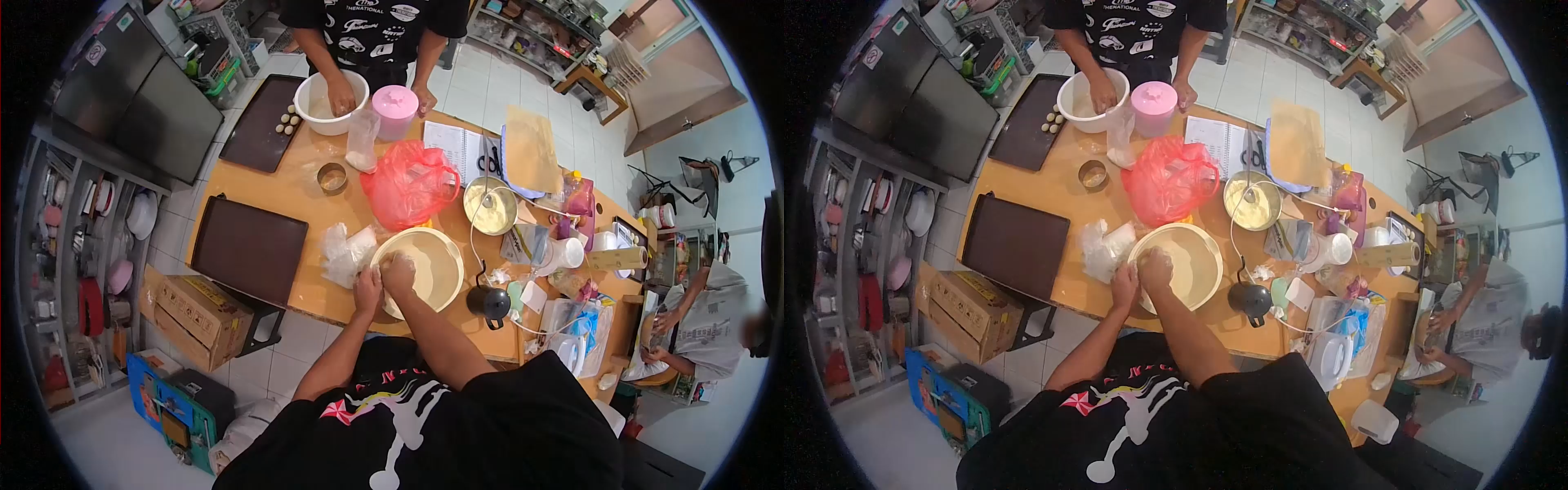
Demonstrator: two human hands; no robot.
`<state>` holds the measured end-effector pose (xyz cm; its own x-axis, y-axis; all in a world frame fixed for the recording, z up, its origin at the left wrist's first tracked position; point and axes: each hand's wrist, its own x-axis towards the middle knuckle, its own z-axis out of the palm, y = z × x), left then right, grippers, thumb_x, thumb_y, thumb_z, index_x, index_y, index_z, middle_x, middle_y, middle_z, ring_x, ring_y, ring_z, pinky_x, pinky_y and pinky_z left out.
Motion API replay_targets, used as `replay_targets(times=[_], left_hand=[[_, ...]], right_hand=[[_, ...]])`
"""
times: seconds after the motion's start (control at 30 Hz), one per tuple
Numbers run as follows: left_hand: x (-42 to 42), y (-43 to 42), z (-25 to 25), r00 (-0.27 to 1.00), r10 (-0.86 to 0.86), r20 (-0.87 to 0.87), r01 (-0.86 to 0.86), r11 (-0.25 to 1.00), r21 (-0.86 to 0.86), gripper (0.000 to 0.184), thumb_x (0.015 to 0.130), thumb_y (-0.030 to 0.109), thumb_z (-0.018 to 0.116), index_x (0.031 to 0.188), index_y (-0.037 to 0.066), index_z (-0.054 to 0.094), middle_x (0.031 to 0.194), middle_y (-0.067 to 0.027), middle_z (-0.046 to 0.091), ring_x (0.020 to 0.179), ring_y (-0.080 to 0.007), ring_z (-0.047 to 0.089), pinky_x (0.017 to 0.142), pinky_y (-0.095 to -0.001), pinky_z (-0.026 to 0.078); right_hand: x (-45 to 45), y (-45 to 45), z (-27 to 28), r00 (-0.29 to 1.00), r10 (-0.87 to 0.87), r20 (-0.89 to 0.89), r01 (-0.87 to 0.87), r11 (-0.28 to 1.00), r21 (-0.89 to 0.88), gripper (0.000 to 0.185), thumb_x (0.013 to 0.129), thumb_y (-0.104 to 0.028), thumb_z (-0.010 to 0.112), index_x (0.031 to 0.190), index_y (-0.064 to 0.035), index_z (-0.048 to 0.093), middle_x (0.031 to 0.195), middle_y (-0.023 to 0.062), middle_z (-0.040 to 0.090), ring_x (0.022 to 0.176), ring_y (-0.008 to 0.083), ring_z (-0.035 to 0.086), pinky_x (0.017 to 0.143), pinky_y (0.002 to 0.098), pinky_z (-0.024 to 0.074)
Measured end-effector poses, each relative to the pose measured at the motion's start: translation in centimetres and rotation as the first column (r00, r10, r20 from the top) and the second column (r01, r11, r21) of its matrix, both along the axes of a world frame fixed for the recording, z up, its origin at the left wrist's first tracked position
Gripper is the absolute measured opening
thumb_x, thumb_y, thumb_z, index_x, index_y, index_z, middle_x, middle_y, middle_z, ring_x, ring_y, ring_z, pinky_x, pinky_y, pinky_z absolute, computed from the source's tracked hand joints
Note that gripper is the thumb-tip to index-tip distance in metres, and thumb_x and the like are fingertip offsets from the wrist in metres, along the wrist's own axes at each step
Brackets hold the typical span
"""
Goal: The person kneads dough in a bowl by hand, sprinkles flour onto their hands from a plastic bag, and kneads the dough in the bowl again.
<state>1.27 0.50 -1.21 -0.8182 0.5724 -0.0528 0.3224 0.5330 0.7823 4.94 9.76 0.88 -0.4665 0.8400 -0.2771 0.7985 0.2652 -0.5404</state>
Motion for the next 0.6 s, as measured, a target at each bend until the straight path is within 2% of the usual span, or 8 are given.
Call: replay_targets(times=[0.13, 0.2, 0.27, 0.33, 0.37, 0.47, 0.53, 0.6], left_hand=[[0.0, 0.1, 1.9, 0.996, -0.005, 0.092, 0.003, 1.000, 0.026, 0.026, 0.096, 0.025, 0.046, 0.090, 0.000, 0.053, 0.081, -0.0265, 0.061, 0.081, -0.0472, 0.058, 0.070, -0.0547, 0.043], [0.2, -0.2, 1.4, 0.998, -0.009, 0.060, 0.008, 1.000, 0.010, 0.027, 0.096, 0.025, 0.046, 0.089, 0.000, 0.052, 0.081, -0.0265, 0.061, 0.081, -0.0474, 0.058, 0.071, -0.0543, 0.043], [-0.1, 0.1, 1.4, 0.999, 0.004, 0.034, -0.004, 1.000, -0.005, 0.027, 0.096, 0.026, 0.046, 0.089, 0.000, 0.052, 0.081, -0.0263, 0.061, 0.082, -0.0477, 0.057, 0.071, -0.0541, 0.043], [0.3, 0.2, 1.8, 0.999, 0.029, 0.031, -0.028, 0.999, -0.035, 0.028, 0.096, 0.026, 0.046, 0.089, 0.000, 0.052, 0.081, -0.0260, 0.061, 0.082, -0.0481, 0.057, 0.070, -0.0540, 0.042], [0.4, 0.3, 1.6, 0.999, 0.022, 0.036, -0.020, 0.999, -0.032, 0.027, 0.096, 0.026, 0.047, 0.089, 0.001, 0.052, 0.081, -0.0258, 0.061, 0.082, -0.0479, 0.057, 0.070, -0.0539, 0.042], [0.0, 0.0, 1.3, 0.998, 0.019, 0.065, -0.016, 0.999, -0.048, 0.026, 0.096, 0.026, 0.047, 0.089, 0.001, 0.053, 0.081, -0.0254, 0.061, 0.081, -0.0473, 0.057, 0.069, -0.0539, 0.042], [-0.5, 0.2, 2.4, 0.993, -0.006, 0.117, 0.014, 0.998, -0.067, 0.027, 0.097, 0.025, 0.047, 0.088, 0.001, 0.052, 0.080, -0.0252, 0.061, 0.079, -0.0470, 0.057, 0.068, -0.0540, 0.041], [-0.4, 0.7, 0.8, 0.995, 0.052, 0.089, -0.055, 0.998, 0.035, 0.027, 0.097, 0.025, 0.047, 0.086, 0.001, 0.052, 0.078, -0.0252, 0.059, 0.078, -0.0468, 0.056, 0.067, -0.0538, 0.041]], right_hand=[[-0.7, 1.8, -1.0, 0.986, -0.160, -0.037, 0.156, 0.983, -0.098, 0.026, 0.083, -0.023, 0.058, 0.097, -0.0011, 0.059, 0.087, 0.0187, 0.066, 0.084, 0.0377, 0.064, 0.077, 0.0462, 0.0513], [-0.6, 4.6, -3.3, 0.923, -0.369, -0.107, 0.182, 0.664, -0.725, 0.023, 0.086, -0.017, 0.054, 0.099, -0.0004, 0.061, 0.090, 0.0197, 0.065, 0.084, 0.0371, 0.065, 0.078, 0.0466, 0.0531], [0.1, 7.6, -5.7, 0.834, -0.551, -0.024, 0.001, 0.045, -0.999, 0.021, 0.089, -0.011, 0.050, 0.101, 0.0004, 0.063, 0.092, 0.0207, 0.063, 0.084, 0.0365, 0.065, 0.079, 0.0471, 0.0550], [3.2, 7.9, -1.6, 0.742, -0.627, -0.240, -0.278, 0.038, -0.960, 0.022, 0.091, -0.013, 0.048, 0.101, -0.0006, 0.063, 0.096, 0.0193, 0.062, 0.088, 0.0360, 0.064, 0.081, 0.0471, 0.0544], [4.3, 8.0, 1.2, 0.676, -0.656, -0.335, -0.410, 0.043, -0.911, 0.023, 0.093, -0.014, 0.046, 0.101, -0.0010, 0.063, 0.098, 0.0186, 0.062, 0.090, 0.0358, 0.064, 0.082, 0.0471, 0.0541], [5.3, 8.6, 4.9, 0.880, -0.439, -0.180, 0.140, 0.602, -0.786, 0.028, 0.094, -0.024, 0.044, 0.103, -0.0027, 0.059, 0.102, 0.0193, 0.063, 0.090, 0.0400, 0.062, 0.084, 0.0518, 0.0496], [6.9, 9.0, 0.6, 0.991, -0.093, -0.093, 0.063, 0.956, -0.286, 0.030, 0.094, -0.025, 0.046, 0.101, -0.0003, 0.061, 0.097, 0.0216, 0.064, 0.094, 0.0409, 0.061, 0.086, 0.0504, 0.0477], [7.0, 9.2, -2.7, 0.995, 0.061, -0.081, -0.055, 0.996, 0.066, 0.034, 0.093, -0.028, 0.045, 0.098, 0.0009, 0.061, 0.094, 0.0256, 0.062, 0.096, 0.0424, 0.058, 0.086, 0.0501, 0.0440]])
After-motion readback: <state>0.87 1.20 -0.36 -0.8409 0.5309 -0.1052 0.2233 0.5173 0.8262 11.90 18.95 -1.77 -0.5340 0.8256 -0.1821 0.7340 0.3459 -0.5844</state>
